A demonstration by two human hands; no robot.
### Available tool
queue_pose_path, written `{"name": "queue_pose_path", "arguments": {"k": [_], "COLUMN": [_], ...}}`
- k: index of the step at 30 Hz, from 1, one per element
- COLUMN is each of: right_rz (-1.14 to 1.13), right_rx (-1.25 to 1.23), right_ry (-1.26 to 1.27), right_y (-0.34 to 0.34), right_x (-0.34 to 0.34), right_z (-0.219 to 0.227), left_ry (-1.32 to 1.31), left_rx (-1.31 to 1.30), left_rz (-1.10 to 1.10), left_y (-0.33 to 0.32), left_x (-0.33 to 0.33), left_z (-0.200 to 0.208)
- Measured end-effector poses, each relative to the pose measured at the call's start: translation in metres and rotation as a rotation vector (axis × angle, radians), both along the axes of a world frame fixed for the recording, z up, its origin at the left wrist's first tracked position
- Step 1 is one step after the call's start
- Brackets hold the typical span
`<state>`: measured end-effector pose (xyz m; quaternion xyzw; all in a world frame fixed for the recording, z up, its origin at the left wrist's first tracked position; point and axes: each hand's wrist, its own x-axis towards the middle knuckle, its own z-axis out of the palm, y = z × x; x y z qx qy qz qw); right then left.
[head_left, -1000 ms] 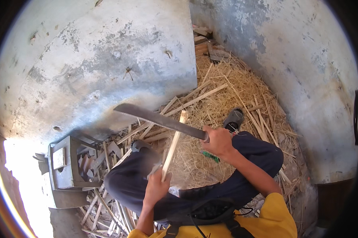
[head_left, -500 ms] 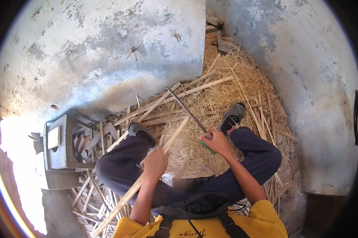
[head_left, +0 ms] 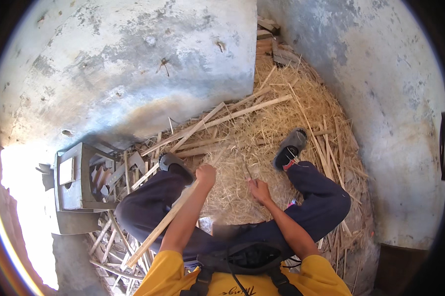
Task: The person shaves a piece of wood using a machete, working on the surface while sitting on a floor covered in wood shavings.
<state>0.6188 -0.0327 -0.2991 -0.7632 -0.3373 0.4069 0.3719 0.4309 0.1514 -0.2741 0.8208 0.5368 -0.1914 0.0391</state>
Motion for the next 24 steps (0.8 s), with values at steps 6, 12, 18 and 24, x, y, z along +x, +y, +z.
{"name": "queue_pose_path", "arguments": {"k": [6, 12, 18, 24], "right_rz": [-0.033, 0.015, 0.125, 0.179], "right_rx": [-0.087, -0.108, -0.198, -0.166], "right_ry": [0.152, 0.038, -0.076, -0.106], "right_y": [-0.007, -0.022, -0.039, -0.056], "right_x": [0.002, 0.006, -0.005, -0.006], "right_z": [0.008, -0.038, -0.021, -0.019], "left_ry": [-0.193, -0.175, -0.187, -0.166], "left_rx": [-0.260, -0.397, -0.501, -0.583], "left_rz": [-0.118, 0.018, 0.180, 0.209], "left_y": [-0.041, -0.079, -0.060, -0.057], "left_x": [-0.010, -0.007, -0.021, -0.015], "left_z": [-0.004, -0.029, -0.054, -0.065]}}
